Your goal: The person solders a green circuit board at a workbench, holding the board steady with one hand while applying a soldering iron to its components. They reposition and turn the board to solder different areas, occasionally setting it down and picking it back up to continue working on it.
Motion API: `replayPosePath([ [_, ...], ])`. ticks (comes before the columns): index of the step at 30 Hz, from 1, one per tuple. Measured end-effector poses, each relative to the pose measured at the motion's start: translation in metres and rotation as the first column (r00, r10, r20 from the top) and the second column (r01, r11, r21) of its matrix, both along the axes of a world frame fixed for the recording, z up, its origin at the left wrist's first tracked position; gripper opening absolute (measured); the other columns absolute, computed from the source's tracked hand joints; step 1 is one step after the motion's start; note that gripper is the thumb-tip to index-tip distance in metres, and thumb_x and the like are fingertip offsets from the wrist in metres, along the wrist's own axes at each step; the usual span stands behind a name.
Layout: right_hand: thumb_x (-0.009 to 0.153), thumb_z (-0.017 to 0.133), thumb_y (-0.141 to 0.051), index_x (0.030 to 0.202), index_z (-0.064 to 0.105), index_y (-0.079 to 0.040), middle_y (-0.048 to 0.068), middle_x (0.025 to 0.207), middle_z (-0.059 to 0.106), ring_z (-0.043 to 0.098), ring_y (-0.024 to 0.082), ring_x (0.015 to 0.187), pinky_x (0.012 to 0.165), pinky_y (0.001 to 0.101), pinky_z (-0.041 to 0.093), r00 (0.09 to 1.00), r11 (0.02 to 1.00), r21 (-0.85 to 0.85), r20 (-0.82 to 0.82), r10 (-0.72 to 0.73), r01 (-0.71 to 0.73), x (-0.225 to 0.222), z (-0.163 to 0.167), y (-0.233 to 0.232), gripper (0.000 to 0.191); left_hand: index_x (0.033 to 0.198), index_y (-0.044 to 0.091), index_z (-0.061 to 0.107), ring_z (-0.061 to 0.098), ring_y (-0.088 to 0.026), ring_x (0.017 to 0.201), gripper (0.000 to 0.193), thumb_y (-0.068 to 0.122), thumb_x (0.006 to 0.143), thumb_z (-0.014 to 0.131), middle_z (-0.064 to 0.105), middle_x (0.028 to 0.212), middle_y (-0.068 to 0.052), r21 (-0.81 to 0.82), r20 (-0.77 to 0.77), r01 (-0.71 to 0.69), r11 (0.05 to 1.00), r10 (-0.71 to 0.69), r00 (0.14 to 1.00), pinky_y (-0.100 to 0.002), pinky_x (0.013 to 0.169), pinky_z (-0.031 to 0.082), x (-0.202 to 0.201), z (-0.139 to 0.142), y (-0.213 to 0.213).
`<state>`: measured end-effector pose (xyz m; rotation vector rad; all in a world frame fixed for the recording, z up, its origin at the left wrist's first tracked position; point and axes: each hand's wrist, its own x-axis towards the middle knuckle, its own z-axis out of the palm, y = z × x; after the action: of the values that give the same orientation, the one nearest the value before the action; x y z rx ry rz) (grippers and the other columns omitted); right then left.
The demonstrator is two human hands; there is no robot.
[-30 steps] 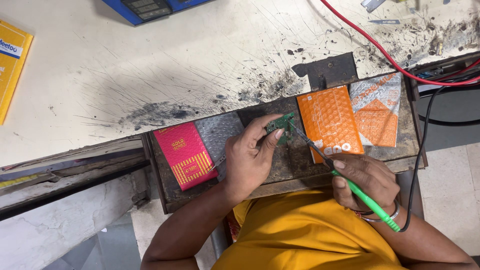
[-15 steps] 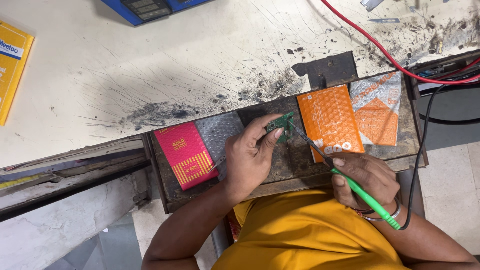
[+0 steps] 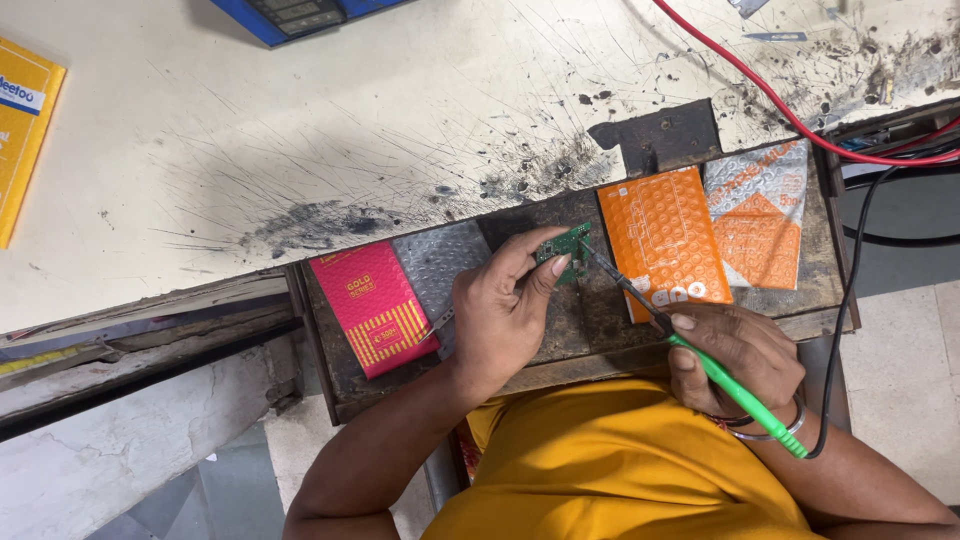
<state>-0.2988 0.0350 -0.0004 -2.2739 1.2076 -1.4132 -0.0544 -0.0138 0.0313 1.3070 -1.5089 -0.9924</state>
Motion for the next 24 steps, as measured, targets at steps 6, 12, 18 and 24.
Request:
replayPosePath([
  [6,0.098,0.066,-0.008,0.112,0.067,-0.002,0.015,0.087,0.073,0.076,0.027,0.082,0.075,0.0377,0.061,1.0,1.0,-0.014,0.009,-0.003,0.004,0.0027,-0.0019,-0.0002,0.015,0.127,0.007,0.069,0.058,-0.001,0.058,0.027,0.018,0.102,0.07,0.071,0.072,-0.002,-0.001,-0.024,0.007,1.0,-0.007,1.0,-0.021,0.05,0.042,0.0013,-0.0023,0.0002],
  [12,0.099,0.066,-0.009,0.113,0.067,-0.002,0.015,0.088,0.073,0.076,0.027,0.084,0.076,0.038,0.062,1.0,1.0,-0.027,0.006,-0.008,0.008,0.0043,-0.0019,-0.0008,0.015,0.127,0.007,0.07,0.057,-0.001,0.057,0.028,0.018,0.102,0.069,0.072,0.071,-0.002,0.03,-0.026,0.008,1.0,-0.007,1.0,-0.021,0.049,0.041,0.0021,-0.0031,0.0001],
  [18,0.098,0.067,-0.009,0.113,0.066,-0.002,0.015,0.089,0.073,0.076,0.027,0.084,0.077,0.038,0.061,1.0,1.0,-0.011,0.009,0.007,-0.007,0.0031,0.001,0.0004,0.016,0.127,0.007,0.07,0.059,-0.001,0.061,0.027,0.018,0.102,0.07,0.073,0.076,-0.003,0.0,-0.02,0.0,1.0,0.0,1.0,-0.021,0.053,0.044,0.0013,-0.0005,0.0024],
  [24,0.097,0.067,-0.006,0.113,0.066,-0.002,0.016,0.09,0.073,0.076,0.028,0.085,0.078,0.0386,0.061,1.0,1.0,-0.006,-0.005,0.002,-0.002,0.0023,0.0016,0.0016,0.017,0.128,0.007,0.069,0.063,-0.001,0.068,0.027,0.017,0.102,0.07,0.077,0.084,-0.005,0.019,-0.058,0.0,1.0,0.001,0.998,-0.02,0.057,0.048,-0.0004,-0.0004,0.0026],
])
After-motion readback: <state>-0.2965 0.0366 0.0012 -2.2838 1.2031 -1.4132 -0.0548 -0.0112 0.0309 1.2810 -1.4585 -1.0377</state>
